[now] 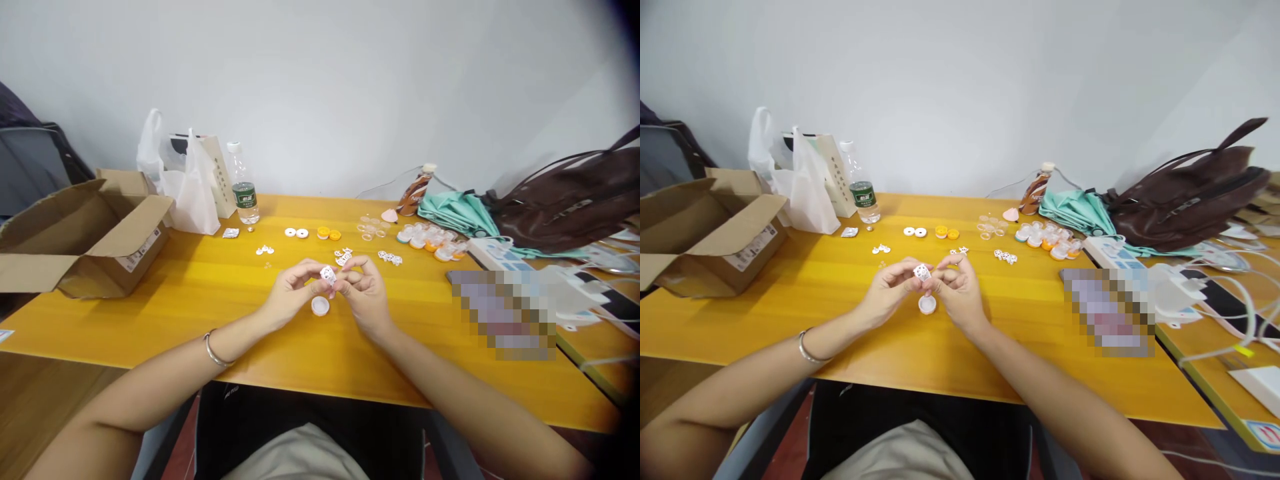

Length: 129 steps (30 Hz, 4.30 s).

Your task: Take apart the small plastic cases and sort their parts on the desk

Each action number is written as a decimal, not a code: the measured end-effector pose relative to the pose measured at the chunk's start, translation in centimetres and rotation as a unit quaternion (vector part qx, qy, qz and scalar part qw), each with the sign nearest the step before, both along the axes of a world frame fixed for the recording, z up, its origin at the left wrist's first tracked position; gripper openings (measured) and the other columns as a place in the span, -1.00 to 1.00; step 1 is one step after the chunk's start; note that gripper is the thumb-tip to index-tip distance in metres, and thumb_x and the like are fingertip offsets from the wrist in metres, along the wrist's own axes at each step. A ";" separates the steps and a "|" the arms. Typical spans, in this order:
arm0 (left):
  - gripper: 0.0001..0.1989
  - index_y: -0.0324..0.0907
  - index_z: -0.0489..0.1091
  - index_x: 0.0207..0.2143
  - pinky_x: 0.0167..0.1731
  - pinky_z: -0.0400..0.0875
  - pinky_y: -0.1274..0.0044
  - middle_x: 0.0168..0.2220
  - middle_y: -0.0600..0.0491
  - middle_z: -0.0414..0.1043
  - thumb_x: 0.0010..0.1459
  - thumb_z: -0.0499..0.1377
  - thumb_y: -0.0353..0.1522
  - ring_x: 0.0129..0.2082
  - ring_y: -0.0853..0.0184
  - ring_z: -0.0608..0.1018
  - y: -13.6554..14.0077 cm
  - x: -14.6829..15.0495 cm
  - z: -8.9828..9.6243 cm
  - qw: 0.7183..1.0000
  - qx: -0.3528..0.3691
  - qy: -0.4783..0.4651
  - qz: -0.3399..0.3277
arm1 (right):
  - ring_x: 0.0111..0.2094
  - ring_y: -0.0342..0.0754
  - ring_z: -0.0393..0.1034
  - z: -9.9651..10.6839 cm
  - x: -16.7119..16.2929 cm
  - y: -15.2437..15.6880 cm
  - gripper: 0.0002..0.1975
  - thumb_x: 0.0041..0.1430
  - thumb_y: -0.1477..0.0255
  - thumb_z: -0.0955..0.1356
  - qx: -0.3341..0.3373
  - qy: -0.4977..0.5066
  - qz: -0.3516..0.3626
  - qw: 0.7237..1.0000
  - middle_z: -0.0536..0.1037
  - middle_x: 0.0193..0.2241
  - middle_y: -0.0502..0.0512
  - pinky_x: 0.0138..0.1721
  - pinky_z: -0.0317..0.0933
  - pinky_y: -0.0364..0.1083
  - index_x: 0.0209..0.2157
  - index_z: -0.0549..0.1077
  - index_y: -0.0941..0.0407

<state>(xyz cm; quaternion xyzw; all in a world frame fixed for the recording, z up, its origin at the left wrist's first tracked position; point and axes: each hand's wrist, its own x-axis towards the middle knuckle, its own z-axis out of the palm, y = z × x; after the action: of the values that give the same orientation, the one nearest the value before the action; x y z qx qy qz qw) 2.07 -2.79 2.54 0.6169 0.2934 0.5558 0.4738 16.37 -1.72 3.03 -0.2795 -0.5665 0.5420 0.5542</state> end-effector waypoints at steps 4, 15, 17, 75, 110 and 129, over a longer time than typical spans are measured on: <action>-0.77 -0.22 0.41 -0.29 -0.27 0.39 0.53 -0.32 0.03 0.38 0.02 0.22 -0.27 -0.29 0.39 0.45 0.2 -0.5 -0.4 1.000 0.013 -0.007 0.006 | -0.58 -0.14 0.40 -0.2 0.1 -0.1 -0.60 -0.15 0.18 0.45 0.001 -0.022 0.027 0.999 0.49 -0.61 -0.10 -0.50 0.27 -0.14 -0.41 0.20 0.05; -0.82 -0.21 0.34 -0.20 -0.24 0.39 0.55 -0.29 0.01 0.45 0.12 0.12 -0.36 -0.31 0.42 0.49 0.4 -1.6 -1.5 0.944 0.206 0.234 0.106 | -0.39 -0.14 0.42 -2.0 0.7 1.2 -0.82 0.05 0.29 0.35 0.066 -0.138 -0.043 0.987 0.51 -0.41 0.04 -0.30 0.31 -0.12 -0.35 0.40 0.11; -0.83 -0.21 0.34 -0.19 -0.22 0.38 0.54 -0.27 -0.01 0.44 0.16 0.08 -0.37 -0.28 0.40 0.48 0.5 -1.8 -1.6 0.918 0.260 0.280 0.111 | -0.38 -0.13 0.42 -1.9 0.8 1.4 -0.83 0.03 0.30 0.36 0.066 -0.147 -0.046 0.986 0.52 -0.41 0.04 -0.27 0.32 -0.10 -0.37 0.43 0.11; -0.95 -0.21 0.33 -0.35 -0.36 0.36 0.59 -0.40 0.04 0.44 0.14 0.07 -0.44 -0.39 0.40 0.49 2.5 -2.3 -2.8 0.879 0.223 0.384 0.173 | -0.48 -0.15 0.38 -3.9 4.7 8.8 -0.75 -0.10 0.26 0.38 0.001 -0.141 -0.266 0.954 0.51 -0.48 0.05 -0.40 0.29 -0.14 -0.43 0.45 0.17; -0.77 -0.19 0.34 -0.13 -0.20 0.41 0.53 -0.22 -0.04 0.42 0.16 0.05 -0.50 -0.21 0.39 0.47 0.9 -2.1 -1.7 0.843 0.396 0.306 0.196 | -0.29 -0.13 0.42 -2.4 0.4 2.0 -0.76 -0.05 0.36 0.41 0.016 -0.094 0.049 0.994 0.54 -0.31 0.03 -0.16 0.30 -0.09 -0.28 0.43 0.07; -0.79 -0.29 0.38 -0.40 -0.35 0.45 0.54 -0.42 0.00 0.52 0.00 0.21 -0.29 -0.42 0.38 0.55 2.1 -1.4 -2.5 0.992 -0.048 0.092 0.072 | -0.34 -0.12 0.45 -2.3 1.1 2.5 -0.77 -0.03 0.33 0.40 0.021 -0.146 0.067 0.987 0.56 -0.35 0.03 -0.22 0.32 -0.09 -0.27 0.49 0.07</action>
<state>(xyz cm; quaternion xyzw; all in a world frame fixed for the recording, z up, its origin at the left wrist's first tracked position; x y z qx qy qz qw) 0.71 -0.71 0.06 0.6192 0.4052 0.5148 0.4328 17.48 0.77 0.76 -0.3056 -0.6703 0.5187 0.4339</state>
